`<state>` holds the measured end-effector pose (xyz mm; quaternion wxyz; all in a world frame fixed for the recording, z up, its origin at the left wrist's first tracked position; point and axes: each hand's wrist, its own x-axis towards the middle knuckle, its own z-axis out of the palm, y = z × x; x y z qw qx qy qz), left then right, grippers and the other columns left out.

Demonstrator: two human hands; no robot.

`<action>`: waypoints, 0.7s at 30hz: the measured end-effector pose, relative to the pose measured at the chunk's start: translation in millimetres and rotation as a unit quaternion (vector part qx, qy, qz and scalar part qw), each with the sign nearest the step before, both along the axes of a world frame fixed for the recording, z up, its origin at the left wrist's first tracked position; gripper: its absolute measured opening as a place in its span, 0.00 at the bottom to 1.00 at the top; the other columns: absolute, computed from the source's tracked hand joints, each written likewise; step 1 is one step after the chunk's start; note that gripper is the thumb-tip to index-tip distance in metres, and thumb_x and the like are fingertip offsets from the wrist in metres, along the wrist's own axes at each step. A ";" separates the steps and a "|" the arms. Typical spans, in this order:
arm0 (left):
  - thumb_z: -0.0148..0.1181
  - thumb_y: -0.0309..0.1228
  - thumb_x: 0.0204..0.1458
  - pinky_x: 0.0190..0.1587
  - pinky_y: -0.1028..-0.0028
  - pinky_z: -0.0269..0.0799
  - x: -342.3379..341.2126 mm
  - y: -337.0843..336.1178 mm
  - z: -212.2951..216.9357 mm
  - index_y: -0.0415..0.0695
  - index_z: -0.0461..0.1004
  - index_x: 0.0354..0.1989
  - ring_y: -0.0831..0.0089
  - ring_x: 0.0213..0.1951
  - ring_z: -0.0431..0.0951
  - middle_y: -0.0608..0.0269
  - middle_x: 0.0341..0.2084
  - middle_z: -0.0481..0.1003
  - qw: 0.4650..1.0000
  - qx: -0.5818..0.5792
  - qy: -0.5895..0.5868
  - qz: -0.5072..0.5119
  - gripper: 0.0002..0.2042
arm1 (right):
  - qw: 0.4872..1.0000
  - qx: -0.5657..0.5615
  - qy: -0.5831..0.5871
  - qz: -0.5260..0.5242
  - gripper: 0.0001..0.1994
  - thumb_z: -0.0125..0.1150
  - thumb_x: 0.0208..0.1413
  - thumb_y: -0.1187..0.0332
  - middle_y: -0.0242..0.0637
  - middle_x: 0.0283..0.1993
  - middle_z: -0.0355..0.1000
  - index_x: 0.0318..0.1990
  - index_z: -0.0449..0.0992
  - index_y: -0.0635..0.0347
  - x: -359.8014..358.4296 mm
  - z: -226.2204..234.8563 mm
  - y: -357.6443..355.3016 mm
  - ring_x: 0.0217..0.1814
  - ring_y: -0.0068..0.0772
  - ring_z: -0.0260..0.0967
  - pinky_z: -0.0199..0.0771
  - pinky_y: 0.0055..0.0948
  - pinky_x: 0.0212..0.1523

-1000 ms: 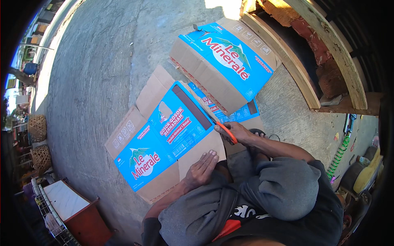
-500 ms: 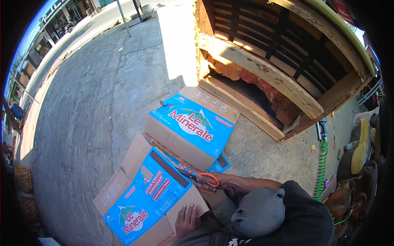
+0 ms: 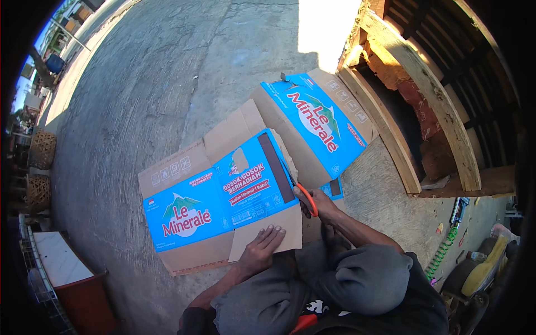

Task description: The person cuts a cardboard box into pieces using scissors and then staples the cardboard pieces onto a wooden frame with a yellow cushion. The person uses a pneumatic staple gun to secure the cardboard to the frame.

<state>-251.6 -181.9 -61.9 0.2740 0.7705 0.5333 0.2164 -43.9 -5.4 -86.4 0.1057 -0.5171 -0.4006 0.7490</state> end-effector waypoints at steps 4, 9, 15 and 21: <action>0.55 0.18 0.43 0.64 0.51 0.68 5.8 0.4 0.7 0.40 0.70 0.63 0.52 0.63 0.71 0.48 0.59 0.73 1.000 -0.005 0.018 -0.001 0.31 | 1.000 0.018 -0.022 -0.009 0.27 0.62 0.59 0.39 0.21 0.16 0.61 0.34 0.75 0.60 0.2 -4.4 -12.7 0.17 0.13 0.59 0.57 0.20 0.17; 0.59 0.21 0.44 0.65 0.49 0.67 8.1 -5.9 9.7 0.41 0.68 0.65 0.53 0.64 0.70 0.50 0.62 0.71 1.000 -0.019 0.020 -0.012 0.33 | 0.999 0.035 0.002 -0.041 0.30 0.58 0.61 0.38 0.25 0.23 0.67 0.39 0.77 0.63 -12.5 -9.4 -10.2 0.22 0.15 0.63 0.60 0.21 0.21; 0.61 0.24 0.45 0.65 0.49 0.67 5.0 -10.3 6.8 0.42 0.65 0.67 0.53 0.65 0.69 0.50 0.64 0.69 0.999 -0.027 0.021 -0.022 0.34 | 0.995 0.090 -0.041 -0.019 0.32 0.57 0.61 0.37 0.28 0.27 0.70 0.43 0.78 0.67 -9.8 -16.0 -12.8 0.29 0.18 0.66 0.65 0.24 0.28; 0.59 0.23 0.46 0.64 0.51 0.69 1.2 -12.1 11.6 0.43 0.66 0.66 0.55 0.64 0.70 0.52 0.63 0.71 0.999 -0.020 0.007 -0.029 0.33 | 0.995 0.088 -0.040 -0.026 0.32 0.55 0.63 0.38 0.29 0.29 0.71 0.43 0.79 0.67 -16.8 1.8 -1.4 0.32 0.18 0.66 0.66 0.24 0.31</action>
